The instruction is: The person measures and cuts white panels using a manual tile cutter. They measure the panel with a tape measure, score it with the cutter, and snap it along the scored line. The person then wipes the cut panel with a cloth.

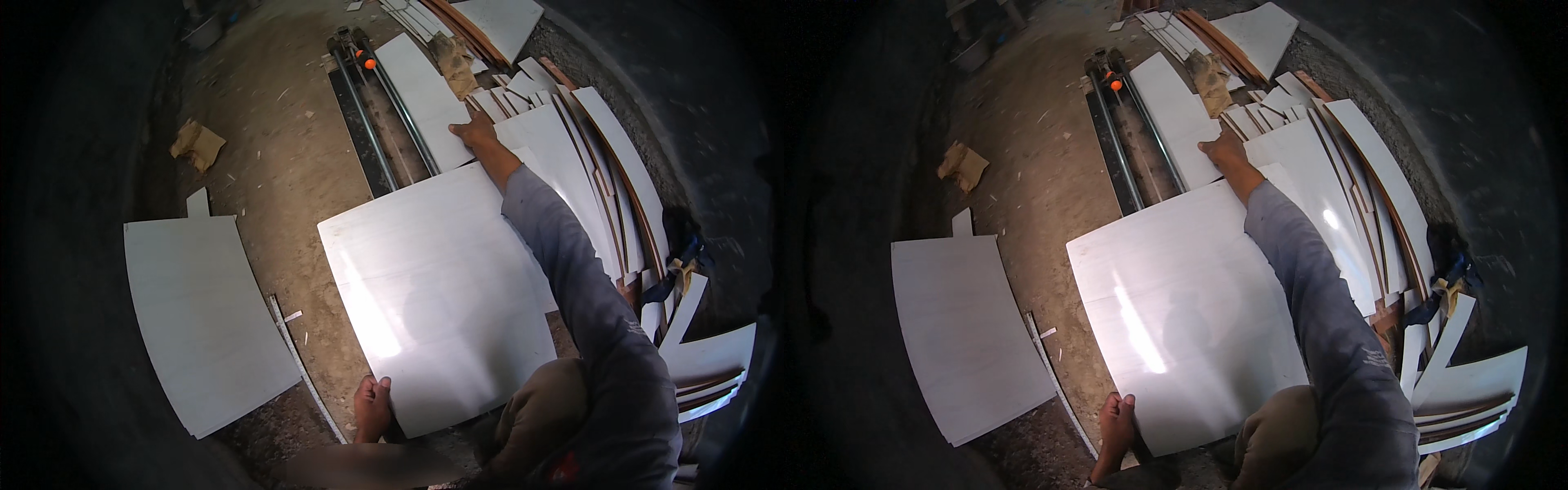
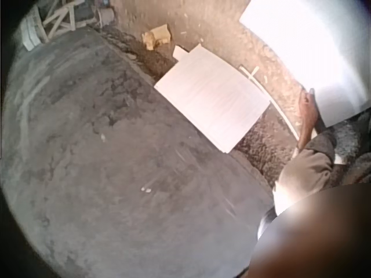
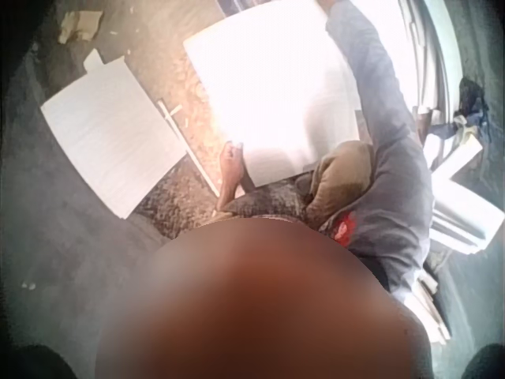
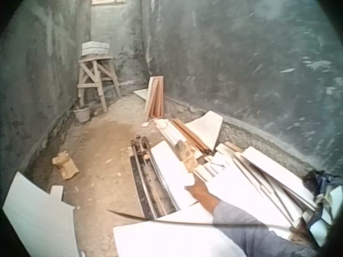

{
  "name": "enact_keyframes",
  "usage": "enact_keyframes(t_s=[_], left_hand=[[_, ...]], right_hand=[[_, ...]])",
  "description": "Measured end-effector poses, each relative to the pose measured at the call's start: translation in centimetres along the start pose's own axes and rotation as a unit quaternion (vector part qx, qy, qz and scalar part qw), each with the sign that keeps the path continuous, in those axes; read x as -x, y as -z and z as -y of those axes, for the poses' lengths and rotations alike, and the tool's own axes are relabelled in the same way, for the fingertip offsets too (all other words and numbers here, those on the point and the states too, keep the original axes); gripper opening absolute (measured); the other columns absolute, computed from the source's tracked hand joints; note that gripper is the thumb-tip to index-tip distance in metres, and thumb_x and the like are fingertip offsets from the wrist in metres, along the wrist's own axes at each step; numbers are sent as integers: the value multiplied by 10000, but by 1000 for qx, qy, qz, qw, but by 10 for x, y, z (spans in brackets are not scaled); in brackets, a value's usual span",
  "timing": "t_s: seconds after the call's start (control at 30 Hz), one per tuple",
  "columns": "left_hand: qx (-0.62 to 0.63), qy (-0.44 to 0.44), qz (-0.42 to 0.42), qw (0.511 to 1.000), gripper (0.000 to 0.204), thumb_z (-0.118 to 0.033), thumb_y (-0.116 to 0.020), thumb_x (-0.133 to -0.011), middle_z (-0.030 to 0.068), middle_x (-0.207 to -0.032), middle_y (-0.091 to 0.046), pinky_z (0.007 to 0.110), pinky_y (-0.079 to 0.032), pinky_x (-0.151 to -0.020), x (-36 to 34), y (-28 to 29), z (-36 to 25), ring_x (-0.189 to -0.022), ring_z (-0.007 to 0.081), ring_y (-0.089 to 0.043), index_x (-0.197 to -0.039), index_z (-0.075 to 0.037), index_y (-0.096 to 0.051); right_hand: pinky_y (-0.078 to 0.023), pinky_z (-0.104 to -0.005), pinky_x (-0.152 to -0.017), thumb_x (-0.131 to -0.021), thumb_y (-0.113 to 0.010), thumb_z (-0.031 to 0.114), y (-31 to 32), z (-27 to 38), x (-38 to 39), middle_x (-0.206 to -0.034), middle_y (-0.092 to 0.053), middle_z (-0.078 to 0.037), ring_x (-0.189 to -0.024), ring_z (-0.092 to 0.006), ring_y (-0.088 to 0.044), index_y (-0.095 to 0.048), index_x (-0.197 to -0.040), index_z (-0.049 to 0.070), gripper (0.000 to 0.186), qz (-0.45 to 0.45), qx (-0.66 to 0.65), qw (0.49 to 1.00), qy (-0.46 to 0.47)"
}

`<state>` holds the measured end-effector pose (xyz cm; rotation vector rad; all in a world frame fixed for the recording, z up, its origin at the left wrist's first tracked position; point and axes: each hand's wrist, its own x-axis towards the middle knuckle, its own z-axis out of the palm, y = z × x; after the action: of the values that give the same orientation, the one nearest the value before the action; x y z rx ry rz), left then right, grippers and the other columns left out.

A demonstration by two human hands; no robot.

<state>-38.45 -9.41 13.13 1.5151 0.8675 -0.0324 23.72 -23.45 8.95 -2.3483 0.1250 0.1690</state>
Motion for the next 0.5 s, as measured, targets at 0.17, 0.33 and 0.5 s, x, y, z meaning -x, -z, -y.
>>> enact_keyframes(t_s=[0.17, 0.33, 0.5], left_hand=[[-6, -20, 5, 1000, 273, -230, -662, -1046, -67, -736, -526, 244, -369, -612, 0, 0, -3, -685, 35, -417, -852, -73, -549], [-32, -24, 8, 999, 293, -246, -655, -1050, -67, -728, -513, 237, -360, -610, 2, 1, -8, -680, 34, -408, -840, -77, -538], [-10, 1, 1, 1000, 250, -220, -628, -1058, -50, -746, -553, 238, -376, -612, 2, 4, 4, -681, 37, -446, -873, -66, -557]], right_hand=[[-531, -469, -1049, -830, -863, 369, 19, 17, 26, -1368, -655, -231, -1263, -376, -642, -537, -1394, 6, 746, -16, 31, 999, -13], [-544, -493, -1010, -853, -838, 381, 21, 28, 36, -1286, -697, -213, -1214, -375, -670, -549, -1350, 25, 675, -73, 41, 996, -2], [-546, -502, -968, -862, -829, 363, 24, 41, 21, -1194, -724, -206, -1151, -385, -693, -567, -1284, 59, 583, -115, 2, 993, 1]])
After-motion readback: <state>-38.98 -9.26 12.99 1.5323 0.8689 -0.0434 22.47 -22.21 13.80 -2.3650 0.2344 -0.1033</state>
